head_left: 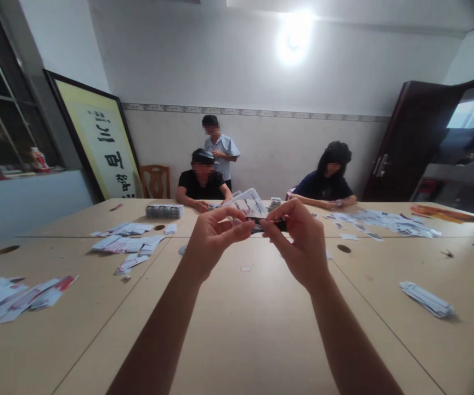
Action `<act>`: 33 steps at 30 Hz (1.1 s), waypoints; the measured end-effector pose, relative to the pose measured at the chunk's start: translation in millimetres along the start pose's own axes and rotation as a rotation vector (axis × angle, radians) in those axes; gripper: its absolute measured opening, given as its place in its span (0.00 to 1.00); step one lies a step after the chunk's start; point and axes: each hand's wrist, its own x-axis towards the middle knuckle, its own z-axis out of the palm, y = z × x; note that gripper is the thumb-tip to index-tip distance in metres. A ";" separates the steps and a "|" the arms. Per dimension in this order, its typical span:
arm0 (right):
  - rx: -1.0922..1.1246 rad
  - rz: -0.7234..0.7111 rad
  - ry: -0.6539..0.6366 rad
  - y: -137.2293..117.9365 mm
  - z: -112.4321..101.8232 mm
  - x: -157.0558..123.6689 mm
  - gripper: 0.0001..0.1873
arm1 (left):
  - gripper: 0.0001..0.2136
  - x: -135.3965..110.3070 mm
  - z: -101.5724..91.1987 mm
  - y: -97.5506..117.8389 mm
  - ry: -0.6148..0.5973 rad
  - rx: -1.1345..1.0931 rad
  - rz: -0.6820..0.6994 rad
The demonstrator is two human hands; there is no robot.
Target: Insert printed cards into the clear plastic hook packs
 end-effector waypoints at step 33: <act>0.199 0.213 0.046 12.5 12.5 3.5 0.03 | 0.10 0.3 -5.5 1.5 0.048 0.311 0.062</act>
